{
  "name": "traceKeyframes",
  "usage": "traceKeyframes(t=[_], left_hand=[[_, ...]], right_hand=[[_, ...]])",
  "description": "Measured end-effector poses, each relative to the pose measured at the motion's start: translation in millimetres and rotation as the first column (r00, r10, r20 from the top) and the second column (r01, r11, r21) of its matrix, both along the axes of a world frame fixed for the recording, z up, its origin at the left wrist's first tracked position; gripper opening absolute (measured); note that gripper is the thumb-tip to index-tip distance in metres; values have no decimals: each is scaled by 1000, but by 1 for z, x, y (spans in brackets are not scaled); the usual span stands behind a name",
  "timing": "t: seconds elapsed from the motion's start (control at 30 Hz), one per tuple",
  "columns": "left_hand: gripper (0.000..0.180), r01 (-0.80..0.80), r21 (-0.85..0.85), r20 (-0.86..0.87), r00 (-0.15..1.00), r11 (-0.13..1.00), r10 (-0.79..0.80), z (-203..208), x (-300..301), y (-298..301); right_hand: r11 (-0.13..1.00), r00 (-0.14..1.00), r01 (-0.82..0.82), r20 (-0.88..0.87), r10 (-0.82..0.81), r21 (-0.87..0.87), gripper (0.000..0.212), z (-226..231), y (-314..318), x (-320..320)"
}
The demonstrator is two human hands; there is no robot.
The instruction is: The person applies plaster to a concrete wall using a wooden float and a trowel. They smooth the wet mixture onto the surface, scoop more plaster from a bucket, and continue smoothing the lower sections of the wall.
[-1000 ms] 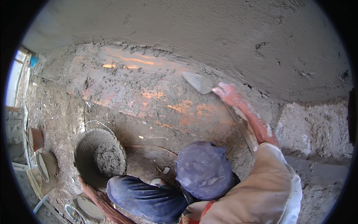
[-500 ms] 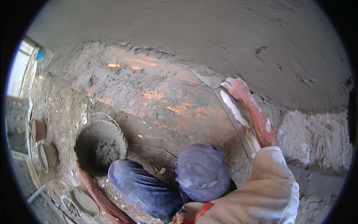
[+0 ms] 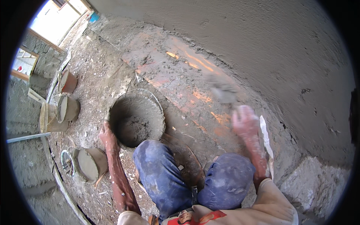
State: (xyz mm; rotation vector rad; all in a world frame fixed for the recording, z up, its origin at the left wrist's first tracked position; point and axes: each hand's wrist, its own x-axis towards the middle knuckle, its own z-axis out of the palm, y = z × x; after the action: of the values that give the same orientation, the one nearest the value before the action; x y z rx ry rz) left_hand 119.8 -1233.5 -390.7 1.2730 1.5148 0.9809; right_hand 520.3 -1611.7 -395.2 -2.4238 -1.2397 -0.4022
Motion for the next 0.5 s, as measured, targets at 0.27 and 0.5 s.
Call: traceKeyframes(t=[0.27, 0.5], left_hand=[[46, 3, -81, 57, 998, 997, 2, -7, -4, -7], [63, -36, -463, 222, 963, 886, 155, -46, -136, -12]], right_hand=[[865, 820, -491, -280, 499, 104, 36, -32, 112, -62], [986, 847, 134, -505, -167, -101, 57, -46, -57, -3]])
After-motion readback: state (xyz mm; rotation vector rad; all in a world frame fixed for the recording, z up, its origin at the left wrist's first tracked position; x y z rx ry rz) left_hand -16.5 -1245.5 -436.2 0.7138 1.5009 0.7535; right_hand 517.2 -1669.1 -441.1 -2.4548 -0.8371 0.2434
